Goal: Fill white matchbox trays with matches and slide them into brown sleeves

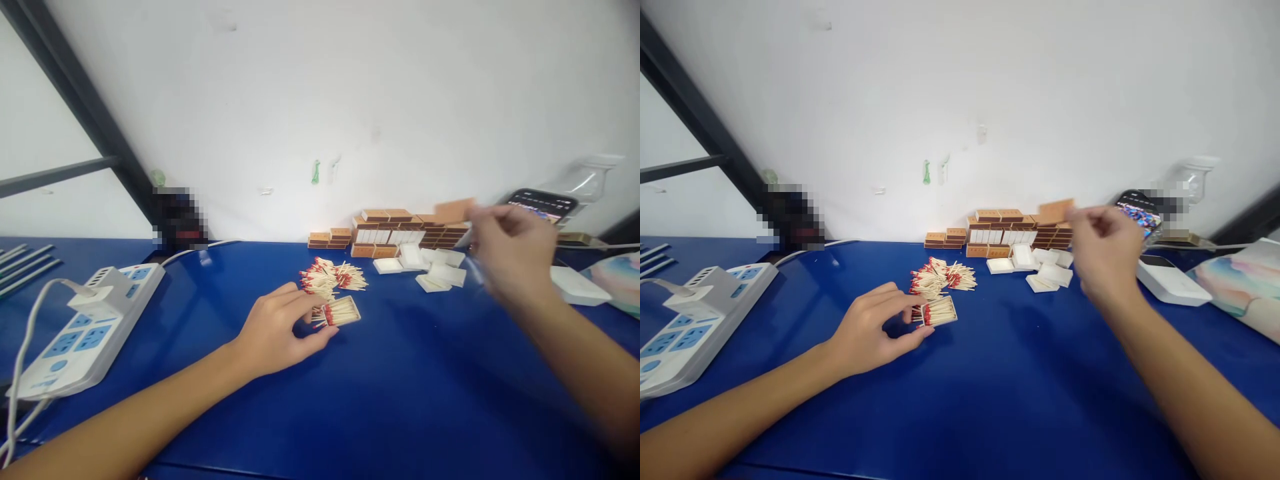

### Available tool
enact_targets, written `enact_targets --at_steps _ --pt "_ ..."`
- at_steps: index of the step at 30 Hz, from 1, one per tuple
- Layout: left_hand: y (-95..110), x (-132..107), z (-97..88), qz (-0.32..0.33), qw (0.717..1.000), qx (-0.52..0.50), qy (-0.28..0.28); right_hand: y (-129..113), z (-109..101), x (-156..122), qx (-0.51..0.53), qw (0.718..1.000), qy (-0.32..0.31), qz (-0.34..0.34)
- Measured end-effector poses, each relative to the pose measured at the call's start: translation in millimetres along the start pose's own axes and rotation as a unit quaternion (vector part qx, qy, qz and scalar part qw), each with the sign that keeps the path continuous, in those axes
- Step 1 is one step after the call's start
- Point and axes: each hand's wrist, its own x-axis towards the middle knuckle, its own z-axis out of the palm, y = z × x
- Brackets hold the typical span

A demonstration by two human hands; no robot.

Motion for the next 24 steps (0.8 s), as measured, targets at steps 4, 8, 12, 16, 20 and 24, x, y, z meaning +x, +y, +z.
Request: enact_targets --at_steps 4,8,12,16,20,24 --pt "3 4 -2.1 -0.018 0.999 0.008 0.041 -32 6 -81 0.064 0.971 -0.223 0.059" --pt "1 5 -3.4 -0.026 0.998 0.013 0.057 -49 9 -115 0.043 0.950 -0.309 0.020" --pt "-2 6 -4.8 -0.025 0.998 0.006 0.055 -47 5 -107 0.054 0.924 -0.377 0.036" --pt "-3 7 -4.9 -0.018 0.999 -0.011 0.046 -46 1 -99 0.069 0.910 -0.408 0.027" --pt "-2 8 -4.4 -0.019 0.999 -0.021 0.031 -47 2 -99 0.061 0.901 -0.429 0.015" --pt "-1 9 -6.4 -0.022 0.999 -0.022 0.032 -43 1 -98 0.053 0.892 -0.448 0.013"
